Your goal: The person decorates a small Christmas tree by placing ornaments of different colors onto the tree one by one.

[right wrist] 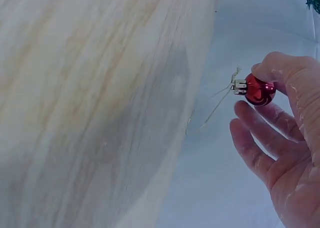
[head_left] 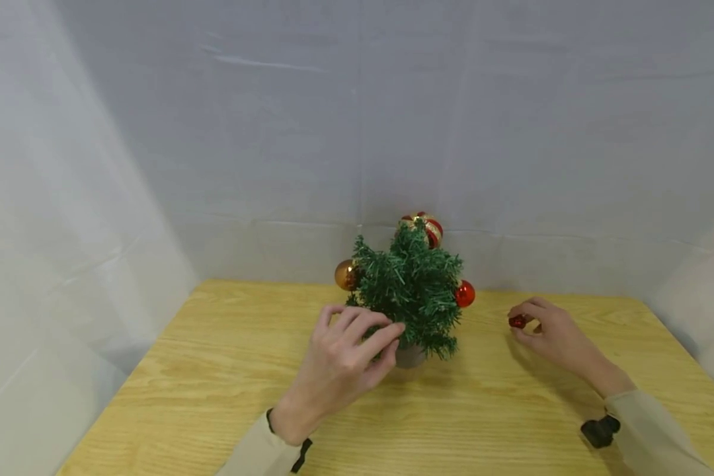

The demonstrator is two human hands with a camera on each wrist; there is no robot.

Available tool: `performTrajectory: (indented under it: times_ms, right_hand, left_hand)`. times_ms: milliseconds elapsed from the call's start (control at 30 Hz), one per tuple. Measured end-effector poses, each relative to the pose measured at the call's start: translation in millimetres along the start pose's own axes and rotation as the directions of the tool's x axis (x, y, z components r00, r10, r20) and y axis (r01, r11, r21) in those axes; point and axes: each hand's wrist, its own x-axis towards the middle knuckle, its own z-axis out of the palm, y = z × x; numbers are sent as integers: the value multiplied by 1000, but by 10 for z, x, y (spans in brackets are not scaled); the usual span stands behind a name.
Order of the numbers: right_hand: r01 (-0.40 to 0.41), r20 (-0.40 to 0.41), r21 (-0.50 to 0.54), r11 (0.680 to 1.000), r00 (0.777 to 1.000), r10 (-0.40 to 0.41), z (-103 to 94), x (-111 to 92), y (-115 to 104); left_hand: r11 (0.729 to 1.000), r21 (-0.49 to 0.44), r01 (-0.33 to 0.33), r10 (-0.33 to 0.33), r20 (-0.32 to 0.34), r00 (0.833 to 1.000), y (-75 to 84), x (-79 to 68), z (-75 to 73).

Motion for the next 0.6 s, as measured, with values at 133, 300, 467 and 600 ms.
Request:
performTrajectory:
  times_ms: [133, 300, 467, 600]
  right_hand:
    - [35, -54, 4, 999, 998, -35, -8, -49, 3]
    - [51, -85, 11, 999, 995, -50, -42, -75, -12]
    - [62, -109, 27, 998, 992, -59, -67, -103, -26]
    - [45, -115, 66, 997, 993, -37, -90, -130, -56]
  left_hand:
    - [1000, 0, 1, -1, -4, 1000, -3, -9, 4]
    - [1000, 1, 0, 0, -6, 1000, -17, -15, 5]
    - [1000, -6, 1, -1, 0, 1000, -21, -20, -1]
    - [1000, -9, 1, -1, 4, 1000, -15, -26, -6]
